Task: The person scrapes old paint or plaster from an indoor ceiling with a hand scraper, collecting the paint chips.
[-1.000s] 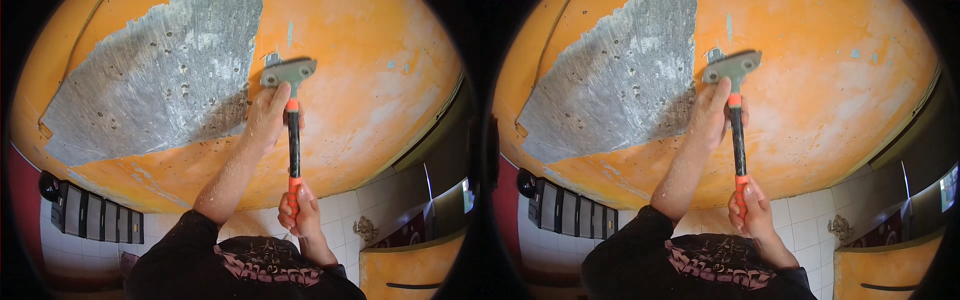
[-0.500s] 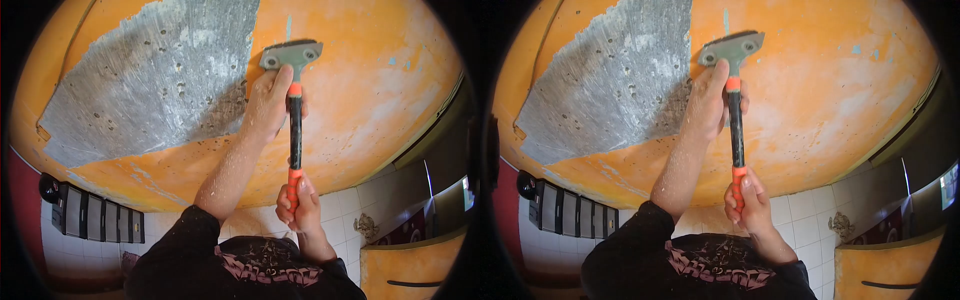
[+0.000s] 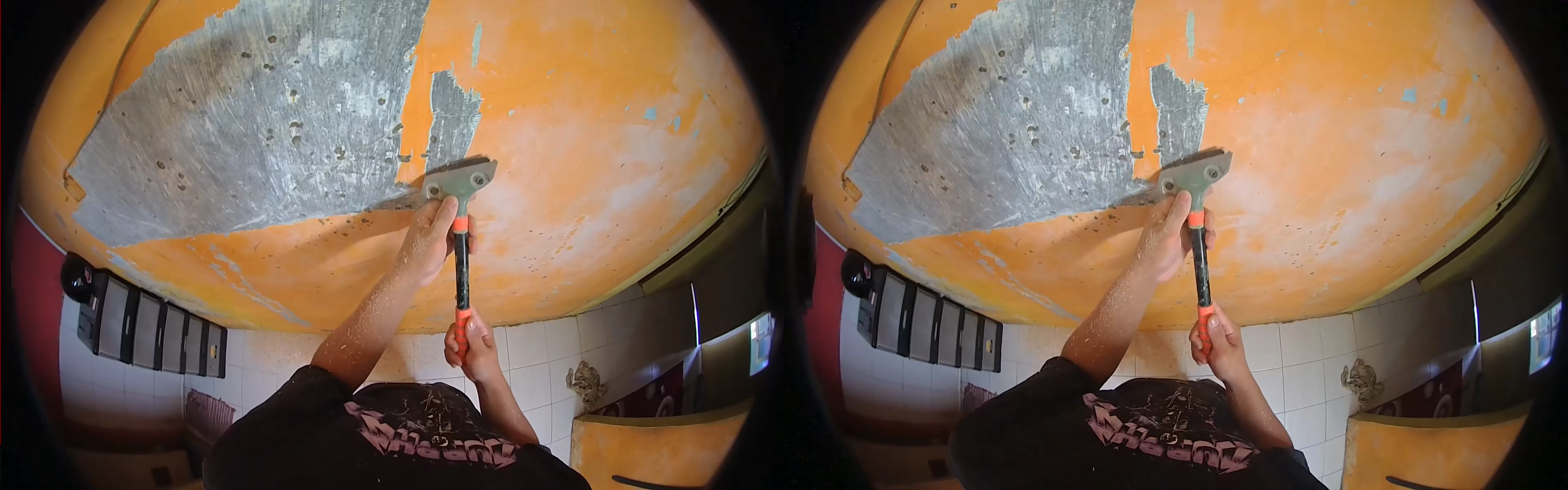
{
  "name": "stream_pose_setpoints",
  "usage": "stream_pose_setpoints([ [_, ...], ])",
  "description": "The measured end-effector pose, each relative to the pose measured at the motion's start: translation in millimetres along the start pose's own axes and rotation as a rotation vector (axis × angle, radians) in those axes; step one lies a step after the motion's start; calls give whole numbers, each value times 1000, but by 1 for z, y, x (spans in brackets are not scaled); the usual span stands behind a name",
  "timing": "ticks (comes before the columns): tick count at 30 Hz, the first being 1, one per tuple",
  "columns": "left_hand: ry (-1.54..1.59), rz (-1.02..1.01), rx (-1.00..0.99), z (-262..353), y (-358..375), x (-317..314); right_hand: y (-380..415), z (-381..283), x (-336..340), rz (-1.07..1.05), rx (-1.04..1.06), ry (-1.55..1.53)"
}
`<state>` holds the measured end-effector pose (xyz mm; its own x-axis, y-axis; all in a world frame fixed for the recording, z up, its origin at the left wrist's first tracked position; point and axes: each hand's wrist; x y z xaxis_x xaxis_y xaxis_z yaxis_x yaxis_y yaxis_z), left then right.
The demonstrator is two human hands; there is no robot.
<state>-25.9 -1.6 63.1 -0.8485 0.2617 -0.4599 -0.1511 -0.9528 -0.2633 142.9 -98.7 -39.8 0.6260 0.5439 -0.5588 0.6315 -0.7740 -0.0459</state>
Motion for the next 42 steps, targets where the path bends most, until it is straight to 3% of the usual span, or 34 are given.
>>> stream_pose_setpoints([
  [4, 40, -21, -45, 3, -5, -5, -5, -15, 7, 10, -3, 179],
  [10, 136, 35, -13, -41, 5, 9, 1, 10, 33, 75, -26, 263],
  [13, 128, 88, -16, -44, 9, 7, -7, 14, 44, -4, 18, 309],
  [21, 121, 184, 10, -51, 14, 3, 0, 15, 43, 1, -23, 299],
  [42, -88, 109, 23, -21, 9, 16, -9, 20, 18, 43, -29, 228],
])
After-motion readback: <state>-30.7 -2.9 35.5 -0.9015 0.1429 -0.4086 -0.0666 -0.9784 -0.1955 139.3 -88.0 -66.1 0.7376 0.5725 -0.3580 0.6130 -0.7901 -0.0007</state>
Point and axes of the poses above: each hand's wrist, its own y-axis away from the middle knuckle, its own x-axis out of the back of the hand, z = x × y, and after that the axes turned 7 degrees about -z, right-handed
